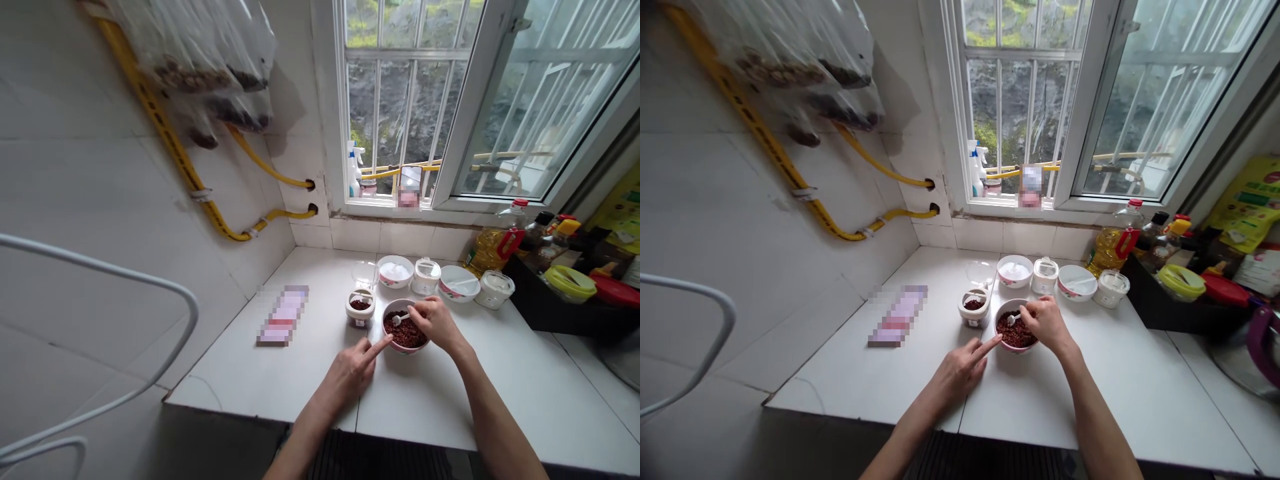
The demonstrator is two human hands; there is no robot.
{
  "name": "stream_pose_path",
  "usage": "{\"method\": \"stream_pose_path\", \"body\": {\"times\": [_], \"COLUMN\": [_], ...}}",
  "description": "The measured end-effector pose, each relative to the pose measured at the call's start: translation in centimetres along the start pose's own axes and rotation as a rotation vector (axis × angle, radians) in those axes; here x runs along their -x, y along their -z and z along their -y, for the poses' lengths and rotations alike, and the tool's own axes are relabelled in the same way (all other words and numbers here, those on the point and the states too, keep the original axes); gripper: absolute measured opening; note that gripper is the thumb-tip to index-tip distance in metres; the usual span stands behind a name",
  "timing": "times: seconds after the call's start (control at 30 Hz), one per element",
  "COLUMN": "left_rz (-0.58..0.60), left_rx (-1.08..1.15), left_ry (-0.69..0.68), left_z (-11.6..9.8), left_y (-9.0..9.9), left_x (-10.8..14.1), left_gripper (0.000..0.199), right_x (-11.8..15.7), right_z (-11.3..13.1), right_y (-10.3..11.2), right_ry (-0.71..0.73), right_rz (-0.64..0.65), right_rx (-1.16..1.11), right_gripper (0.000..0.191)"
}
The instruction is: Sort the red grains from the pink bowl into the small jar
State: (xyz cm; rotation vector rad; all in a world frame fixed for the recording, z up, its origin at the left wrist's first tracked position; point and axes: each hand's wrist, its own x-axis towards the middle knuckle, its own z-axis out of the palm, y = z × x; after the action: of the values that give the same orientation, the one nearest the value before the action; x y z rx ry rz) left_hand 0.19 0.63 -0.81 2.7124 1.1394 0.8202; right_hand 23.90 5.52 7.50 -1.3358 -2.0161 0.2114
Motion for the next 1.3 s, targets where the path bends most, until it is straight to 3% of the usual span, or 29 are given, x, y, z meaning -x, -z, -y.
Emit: {"method": "stream_pose_path", "body": {"times": [0.13,0.27,0.4,0.77,1.03,1.17,1.3], "left_rz": [-0.007,0.007,-0.005,-0.008,-0.003,0.008,0.012], "left_rx": [-0.001,0.005,0.007,0.002,0.000,-0.010,-0.020], "left_ry": [0.002,-0.003,-0.009,-0.007,0.006,0.009,0.006], "left_z": [0.0,0.0,0.0,0.0,-0.1,-0.2,-0.2], "left_y": [0.1,0.1,0.0,0.1,0.1,0.3,0.3], "left_x": [0.0,0.0,0.1,0.0,-0.1,-0.1,-0.1], "left_gripper": [0.072,0.072,0.073,0.071,0.071,0.071,0.070], "right_x": [-0.1,-0.1,-0.3,-1.4,-1.6,-0.8,-0.5], "right_z": [-0.3,0.1,1.6,4.5,4.1,1.9,1.1], "right_y": [1.3,1.6,0.5,-2.0,-1.2,0.1,0.0], "right_ry": [-0.059,-0.184,-0.235,-0.259,-0.221,-0.214,-0.100], "right_rz": [-0.071,-0.097,-0.156,-0.204,-0.213,-0.118,-0.021], "right_rx": [-0.099,-0.351,-0.546,-0.691,-0.586,-0.380,-0.173], "right_gripper": [0.050,0.053,0.056,0.059,0.056,0.053,0.051]}}
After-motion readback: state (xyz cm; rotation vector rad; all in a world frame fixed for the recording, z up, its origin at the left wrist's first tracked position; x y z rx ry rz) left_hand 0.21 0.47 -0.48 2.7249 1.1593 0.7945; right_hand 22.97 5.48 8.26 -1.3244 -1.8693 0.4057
